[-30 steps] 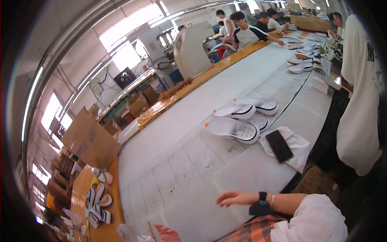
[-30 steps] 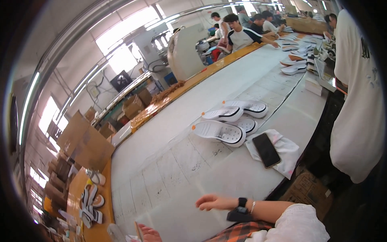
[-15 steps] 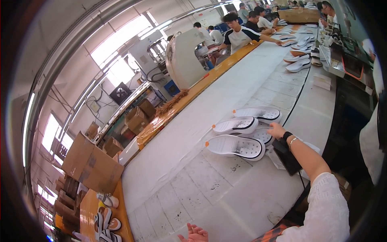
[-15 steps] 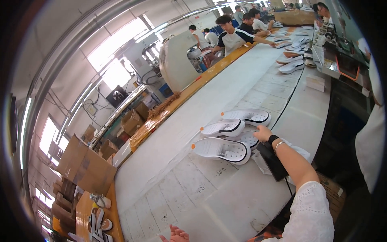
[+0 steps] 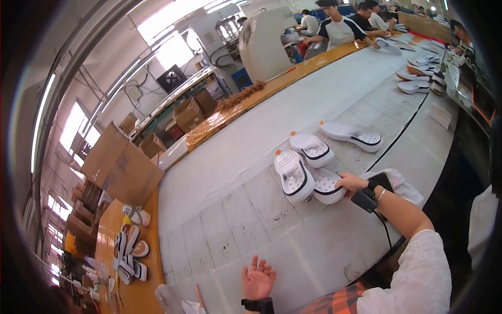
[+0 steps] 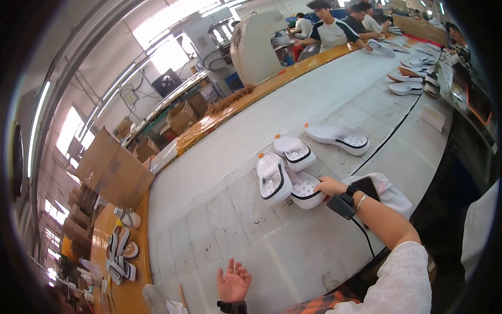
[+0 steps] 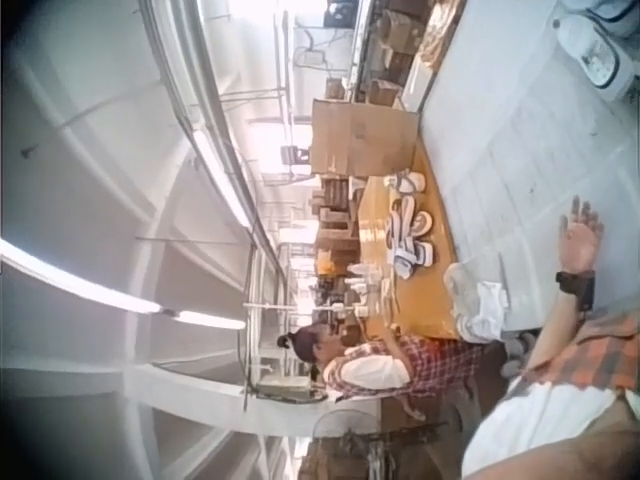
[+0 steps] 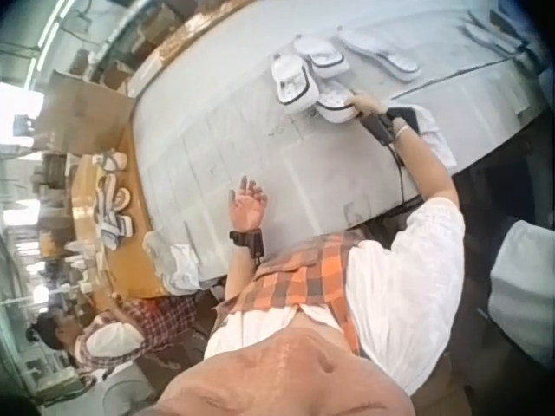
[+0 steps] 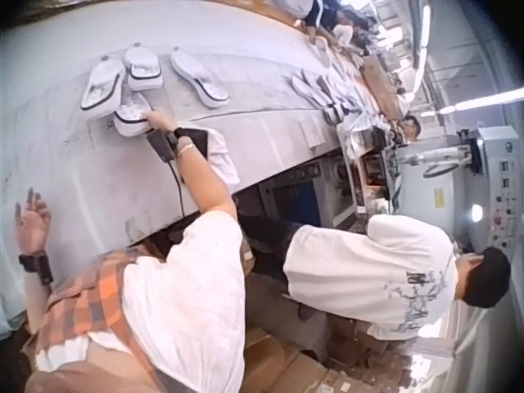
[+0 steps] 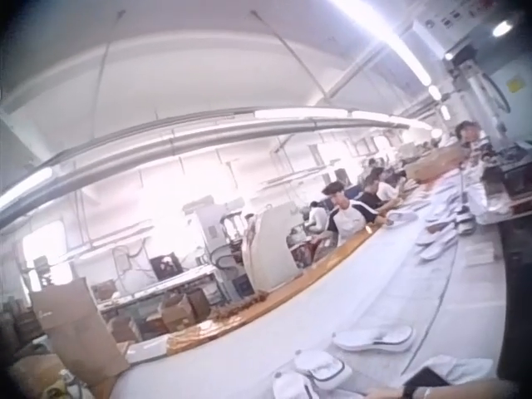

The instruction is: Inspecting and sorting shoe soles on a production line.

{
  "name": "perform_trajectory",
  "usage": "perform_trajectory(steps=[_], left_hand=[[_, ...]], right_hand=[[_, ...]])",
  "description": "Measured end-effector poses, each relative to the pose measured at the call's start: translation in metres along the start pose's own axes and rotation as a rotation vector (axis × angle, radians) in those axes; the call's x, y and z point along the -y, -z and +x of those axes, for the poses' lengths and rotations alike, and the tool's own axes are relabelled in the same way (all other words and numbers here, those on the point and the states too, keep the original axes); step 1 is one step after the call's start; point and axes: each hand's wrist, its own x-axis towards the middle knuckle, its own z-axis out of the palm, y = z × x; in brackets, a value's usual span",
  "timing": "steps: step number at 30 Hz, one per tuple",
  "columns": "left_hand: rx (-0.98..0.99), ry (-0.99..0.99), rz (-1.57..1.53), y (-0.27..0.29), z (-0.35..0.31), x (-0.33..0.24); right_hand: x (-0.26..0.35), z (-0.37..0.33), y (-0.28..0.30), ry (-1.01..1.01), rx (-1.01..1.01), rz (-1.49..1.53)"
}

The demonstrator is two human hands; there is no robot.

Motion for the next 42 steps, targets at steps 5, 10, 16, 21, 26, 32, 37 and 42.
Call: perform_trajectory(steps=[5,10,16,21,26,32,37,42], left_hand=[[-0.004,0.098,0.148,-0.009,0.005,0.011],[-0.1,0.119,0.513,-0.028,0.018,0.035],[0.06,0.016,0.469,-0.029,0.038,0.054],[-0.008,0.06,0.441,-0.02,0.02,0.039],[-0.022,-0.128,0.529,-0.036,0.005,0.043],[0.155,-0.28,1.065,-0.034,-0.01,0.034],[0.114,-0.261,0.81,-0.03,-0.012,0.03],[0.083,-0.045,0.385,0.0,-0.032,0.013]], right_hand=[[-0.005,-0.053,-0.031,-0.157,0.265,0.417],[-0.025,-0.108,-0.072,-0.088,0.437,0.434],[-0.055,-0.149,-0.126,-0.088,0.524,0.46],[-0.047,-0.149,-0.136,0.126,0.452,0.123],[-0.018,-0.144,-0.16,0.163,0.552,0.448],[-0.037,-0.135,-0.184,0.123,0.481,0.483],[-0.033,-0.133,-0.162,0.369,0.199,0.441],[-0.027,-0.158,-0.127,0.455,0.251,0.573]])
